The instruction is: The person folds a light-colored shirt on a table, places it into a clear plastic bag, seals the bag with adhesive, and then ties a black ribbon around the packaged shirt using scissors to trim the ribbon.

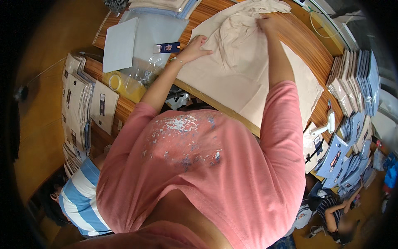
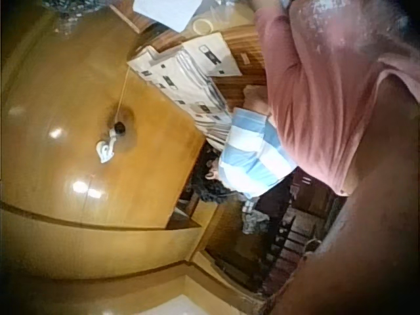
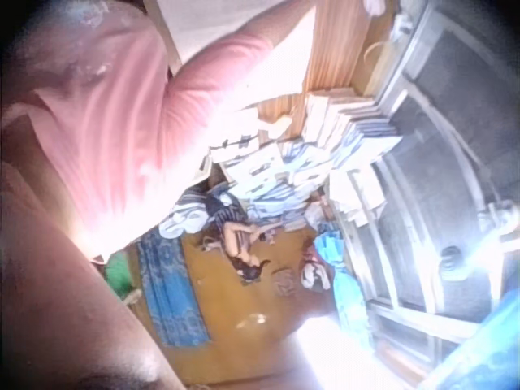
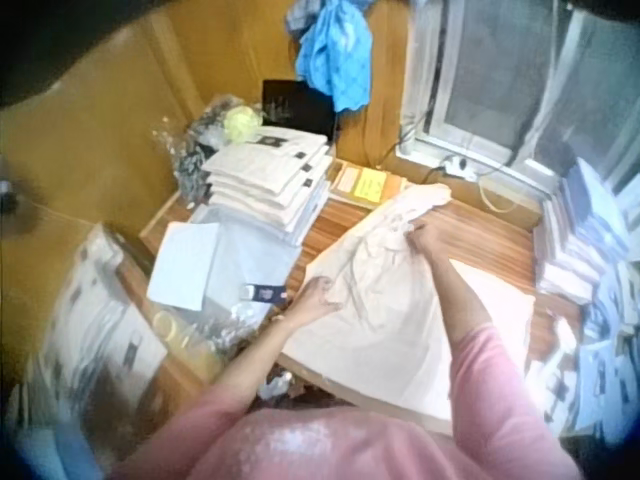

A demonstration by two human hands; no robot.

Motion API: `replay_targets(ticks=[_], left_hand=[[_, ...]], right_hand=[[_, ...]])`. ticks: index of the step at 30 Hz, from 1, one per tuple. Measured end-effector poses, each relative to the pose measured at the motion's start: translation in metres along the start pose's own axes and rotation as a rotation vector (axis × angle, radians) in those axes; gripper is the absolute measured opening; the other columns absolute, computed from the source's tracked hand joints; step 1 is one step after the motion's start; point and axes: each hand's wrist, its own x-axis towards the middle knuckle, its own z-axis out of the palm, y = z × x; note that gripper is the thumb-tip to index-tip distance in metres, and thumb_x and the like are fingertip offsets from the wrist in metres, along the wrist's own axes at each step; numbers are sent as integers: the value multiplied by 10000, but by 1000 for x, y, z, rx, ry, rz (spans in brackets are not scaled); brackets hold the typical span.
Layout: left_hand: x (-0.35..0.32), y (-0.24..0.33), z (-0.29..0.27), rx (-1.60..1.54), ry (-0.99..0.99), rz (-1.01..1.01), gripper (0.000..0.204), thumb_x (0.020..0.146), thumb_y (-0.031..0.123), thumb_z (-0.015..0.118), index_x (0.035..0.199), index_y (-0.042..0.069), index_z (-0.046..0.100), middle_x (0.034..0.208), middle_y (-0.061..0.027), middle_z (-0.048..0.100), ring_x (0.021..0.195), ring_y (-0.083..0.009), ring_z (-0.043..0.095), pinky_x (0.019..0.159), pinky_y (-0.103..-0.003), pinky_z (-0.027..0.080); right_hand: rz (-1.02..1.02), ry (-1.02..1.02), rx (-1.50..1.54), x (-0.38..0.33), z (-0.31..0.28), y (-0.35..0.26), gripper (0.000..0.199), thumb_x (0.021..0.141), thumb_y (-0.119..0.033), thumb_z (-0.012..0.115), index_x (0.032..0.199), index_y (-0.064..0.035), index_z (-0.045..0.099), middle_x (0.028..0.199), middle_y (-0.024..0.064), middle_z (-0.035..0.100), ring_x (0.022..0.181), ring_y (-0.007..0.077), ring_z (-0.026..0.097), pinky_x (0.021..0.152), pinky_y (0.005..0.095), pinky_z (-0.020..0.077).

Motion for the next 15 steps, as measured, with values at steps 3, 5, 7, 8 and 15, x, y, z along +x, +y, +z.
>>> replay_targets(ticks=[3,5,7,8,15], left_hand=[[-15,3,-3,169,24,-65,641,697,341,737,1168,3,462,1113,-161,494,1060,-300,483,910,-348,400],[-11,10,-4,245,2,-84,609,696,336,735,1142,5,486,1106,-166,495,1059,-311,479,909,-355,397],[-7,13,-2,265,-32,-90,567,696,331,734,1107,8,513,1100,-170,497,1047,-316,480,903,-361,397],[-4,14,-2,288,-2,-54,481,713,322,721,1038,9,557,1073,-161,509,1029,-304,479,894,-362,395],[-57,66,2,-698,-445,-224,427,850,345,601,1152,52,526,1116,-138,542,919,-246,556,784,-350,457]], right_hand=[[-185,238,-508,-27,-28,-56,256,739,-251,713,889,-53,656,733,80,662,677,139,612,623,292,474],[-206,292,-516,-38,-50,-67,241,754,-242,703,917,-69,665,790,72,678,709,116,612,668,282,474],[-363,268,-268,-45,-69,-64,196,798,-241,669,870,-59,655,725,36,650,651,107,596,601,250,458],[-441,258,-144,-49,-78,-63,188,820,-240,652,847,-54,650,693,18,636,622,102,587,568,235,451],[-284,-179,336,-250,-139,-104,212,832,-140,610,975,13,579,770,54,634,720,139,605,684,258,481]])
